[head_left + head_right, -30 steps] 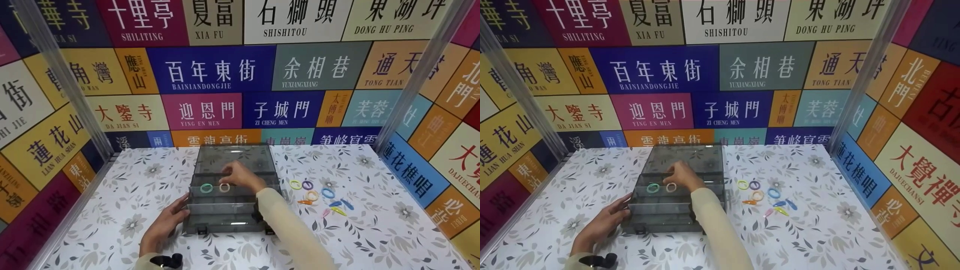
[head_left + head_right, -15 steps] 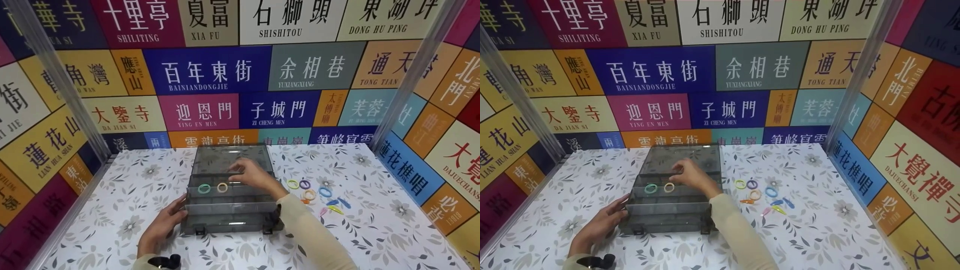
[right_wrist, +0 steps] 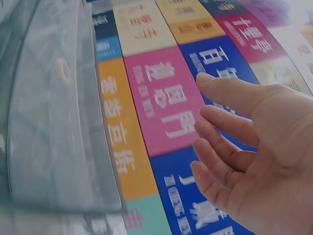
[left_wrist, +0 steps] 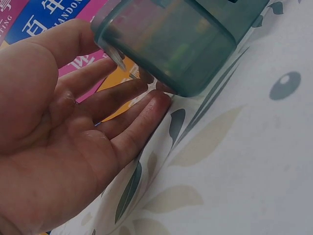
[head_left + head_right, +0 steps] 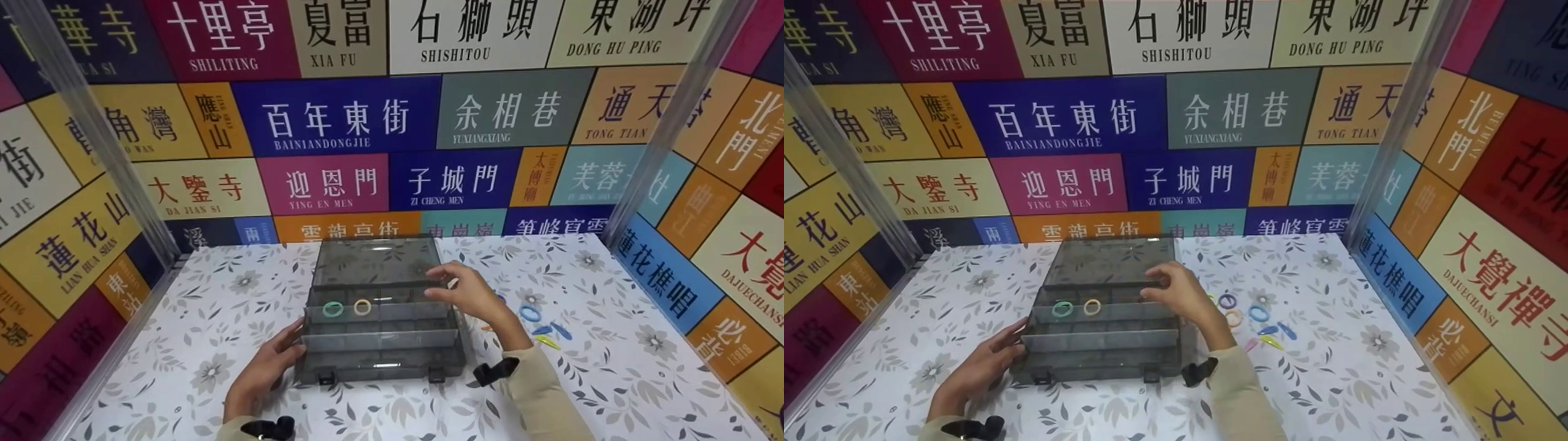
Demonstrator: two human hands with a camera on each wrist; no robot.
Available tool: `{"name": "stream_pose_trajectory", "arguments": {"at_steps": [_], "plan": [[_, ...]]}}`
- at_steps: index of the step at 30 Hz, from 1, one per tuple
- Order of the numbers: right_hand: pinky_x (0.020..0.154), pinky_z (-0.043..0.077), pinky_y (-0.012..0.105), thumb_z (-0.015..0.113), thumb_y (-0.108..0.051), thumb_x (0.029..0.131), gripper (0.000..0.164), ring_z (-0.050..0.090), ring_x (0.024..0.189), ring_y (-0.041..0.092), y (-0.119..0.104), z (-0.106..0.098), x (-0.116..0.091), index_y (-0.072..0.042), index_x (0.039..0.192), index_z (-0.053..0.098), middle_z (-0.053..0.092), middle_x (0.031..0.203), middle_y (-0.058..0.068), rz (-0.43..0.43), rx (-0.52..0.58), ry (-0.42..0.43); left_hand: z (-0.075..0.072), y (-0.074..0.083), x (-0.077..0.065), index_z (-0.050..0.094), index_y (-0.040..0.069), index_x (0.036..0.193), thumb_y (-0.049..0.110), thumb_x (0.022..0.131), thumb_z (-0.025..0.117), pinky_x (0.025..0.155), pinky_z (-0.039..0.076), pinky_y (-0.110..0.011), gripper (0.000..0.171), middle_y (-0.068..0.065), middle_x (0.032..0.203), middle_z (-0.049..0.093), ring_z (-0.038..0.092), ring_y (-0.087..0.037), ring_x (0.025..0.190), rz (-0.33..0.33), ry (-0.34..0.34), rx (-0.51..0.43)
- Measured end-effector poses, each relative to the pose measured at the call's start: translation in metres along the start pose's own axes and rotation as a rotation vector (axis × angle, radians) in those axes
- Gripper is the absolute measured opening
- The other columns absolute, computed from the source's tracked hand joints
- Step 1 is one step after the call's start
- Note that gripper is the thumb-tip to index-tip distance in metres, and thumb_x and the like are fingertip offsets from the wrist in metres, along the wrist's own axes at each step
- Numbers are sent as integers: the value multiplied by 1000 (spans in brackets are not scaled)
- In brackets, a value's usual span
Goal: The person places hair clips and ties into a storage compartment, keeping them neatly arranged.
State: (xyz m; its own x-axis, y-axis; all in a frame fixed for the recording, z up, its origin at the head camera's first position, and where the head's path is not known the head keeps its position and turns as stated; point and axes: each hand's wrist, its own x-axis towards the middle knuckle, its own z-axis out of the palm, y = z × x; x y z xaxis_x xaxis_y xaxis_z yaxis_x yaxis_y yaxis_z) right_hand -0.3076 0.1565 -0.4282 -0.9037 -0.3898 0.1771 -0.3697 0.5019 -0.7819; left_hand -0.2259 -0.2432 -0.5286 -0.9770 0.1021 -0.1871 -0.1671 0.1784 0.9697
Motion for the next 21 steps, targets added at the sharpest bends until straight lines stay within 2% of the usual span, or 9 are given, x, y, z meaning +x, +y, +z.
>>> {"name": "stream_pose_trajectory", "arguments": {"at_steps": [6,15,21], "plan": [[95,52,44,76,-38,89,42,59,114,28,29,-19,-16,-17,125,68,65,123,6,75,6,78,3,-1,0,35,16,157,14,100,58,120,36,-55,62,-20,162,32,30,-41,150,1,19,-10],[81,55,33,73,-37,92,45,61,110,30,60,-50,-38,-12,128,67,66,126,14,140,45,203,1,-2,0,34,14,158,15,100,59,120,36,-53,63,-19,163,31,28,-39,151,22,-3,3],[86,51,30,70,-46,92,54,57,118,28,84,-73,-56,-12,134,63,62,133,14,248,16,272,1,-2,2,32,13,158,14,101,58,119,37,-52,63,-18,164,30,26,-39,152,33,-14,9]]}}
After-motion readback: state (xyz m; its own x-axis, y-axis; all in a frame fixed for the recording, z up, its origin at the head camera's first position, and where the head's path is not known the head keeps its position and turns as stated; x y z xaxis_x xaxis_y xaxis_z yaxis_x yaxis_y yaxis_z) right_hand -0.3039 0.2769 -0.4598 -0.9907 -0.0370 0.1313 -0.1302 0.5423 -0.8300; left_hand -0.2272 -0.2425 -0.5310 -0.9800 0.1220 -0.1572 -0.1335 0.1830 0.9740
